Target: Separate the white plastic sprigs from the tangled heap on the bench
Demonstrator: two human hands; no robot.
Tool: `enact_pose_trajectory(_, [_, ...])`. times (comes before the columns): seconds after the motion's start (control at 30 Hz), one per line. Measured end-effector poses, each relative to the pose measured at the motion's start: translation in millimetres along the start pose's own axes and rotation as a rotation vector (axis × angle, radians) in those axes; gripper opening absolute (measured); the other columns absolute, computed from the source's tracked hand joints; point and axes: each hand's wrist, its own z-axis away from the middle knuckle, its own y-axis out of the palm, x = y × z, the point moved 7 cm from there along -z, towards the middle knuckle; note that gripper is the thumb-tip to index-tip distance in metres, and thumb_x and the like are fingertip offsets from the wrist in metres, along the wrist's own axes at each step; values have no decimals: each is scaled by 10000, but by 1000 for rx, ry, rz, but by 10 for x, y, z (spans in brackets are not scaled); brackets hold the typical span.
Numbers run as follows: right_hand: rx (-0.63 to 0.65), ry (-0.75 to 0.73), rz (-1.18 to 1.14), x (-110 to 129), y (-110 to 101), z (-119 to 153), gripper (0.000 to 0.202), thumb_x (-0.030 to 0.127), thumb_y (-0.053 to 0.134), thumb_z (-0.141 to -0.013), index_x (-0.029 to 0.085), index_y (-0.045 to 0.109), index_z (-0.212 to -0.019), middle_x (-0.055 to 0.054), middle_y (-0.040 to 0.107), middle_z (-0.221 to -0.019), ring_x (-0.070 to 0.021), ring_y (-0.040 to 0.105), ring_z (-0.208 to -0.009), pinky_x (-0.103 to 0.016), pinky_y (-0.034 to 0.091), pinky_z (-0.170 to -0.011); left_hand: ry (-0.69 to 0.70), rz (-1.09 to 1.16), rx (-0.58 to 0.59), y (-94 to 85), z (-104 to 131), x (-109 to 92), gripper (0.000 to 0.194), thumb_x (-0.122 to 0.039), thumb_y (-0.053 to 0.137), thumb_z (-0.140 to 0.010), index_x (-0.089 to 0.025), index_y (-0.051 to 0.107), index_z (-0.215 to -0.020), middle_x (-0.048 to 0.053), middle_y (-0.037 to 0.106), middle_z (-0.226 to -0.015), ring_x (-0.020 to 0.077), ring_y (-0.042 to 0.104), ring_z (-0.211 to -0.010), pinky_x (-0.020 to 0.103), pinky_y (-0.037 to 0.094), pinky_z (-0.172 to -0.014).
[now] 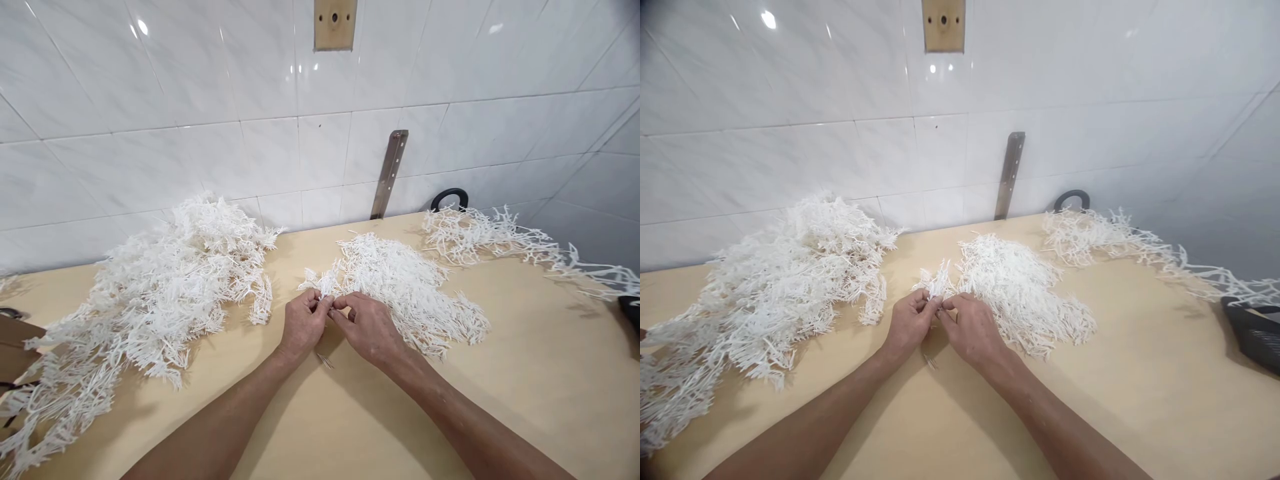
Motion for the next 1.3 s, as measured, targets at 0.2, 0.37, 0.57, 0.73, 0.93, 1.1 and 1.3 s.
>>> enact_pose_trajectory(0.2, [-80, -28, 38, -14, -32, 10, 137, 213, 592, -879, 203, 663, -762, -15, 683, -785, -156, 599, -636, -283, 410, -626, -42, 28, 25, 28, 0, 45, 354, -468, 617, -825, -200, 489, -632, -66, 442, -468, 86, 410, -412, 207, 326, -436])
enact_pose_trajectory(0.37, [-146, -108, 59, 42, -47, 46, 138, 185, 557, -892, 199, 605, -763, -28, 660, -796, -147, 582, -631, -271, 388, -595, -96, 82, 52, 48, -6, 46, 358, -475, 637, -803, -202, 494, -621, -58, 477, -450, 90, 418, -371, 209, 313, -388])
enact_pose_trajectory(0.57, [-97, -121, -4, 25, 15, 39, 109, 166, 537, -882, 197, 593, -794, -27, 648, -821, -150, 582, -658, -276, 414, -617, -107, 162, 52, 53, -39, 72, 416, -486, 688, -752, -206, 438, -570, -67, 446, -432, 83, 418, -352, 197, 300, -356])
enact_pose_trajectory(0.73, [-72, -66, -6, 7, 18, 28, 148, 222, 551, -912, 197, 624, -785, -30, 655, -822, -160, 602, -683, -286, 427, -638, -166, 177, 65, 65, -36, 118, 367, -477, 676, -754, -203, 502, -583, -60, 481, -435, 95, 436, -343, 208, 350, -342])
enact_pose_trajectory(0.93, [-114, -144, 86, 108, -39, 55, 142, 164, 542, -908, 188, 627, -797, -45, 658, -848, -145, 574, -628, -275, 405, -581, -177, 187, 58, 66, -15, 86, 339, -444, 681, -760, -199, 536, -576, -45, 519, -424, 98, 456, -348, 208, 362, -364])
enact_pose_trajectory(1.1, [-67, -176, 117, 168, -26, 65, 148, 160, 517, -928, 177, 630, -834, -71, 655, -883, -163, 602, -691, -284, 434, -629, -187, 200, 56, 71, -8, 87, 360, -443, 689, -762, -201, 510, -563, -40, 540, -440, 106, 499, -389, 209, 392, -402])
enact_pose_trajectory(1.3, [-96, -183, 183, 166, -45, 62, 171, 184, 531, -939, 179, 621, -794, -64, 654, -859, -154, 586, -665, -273, 402, -593, -186, 167, 76, 89, -7, 77, 329, -411, 667, -780, -200, 522, -574, -32, 561, -443, 117, 526, -398, 216, 406, -419])
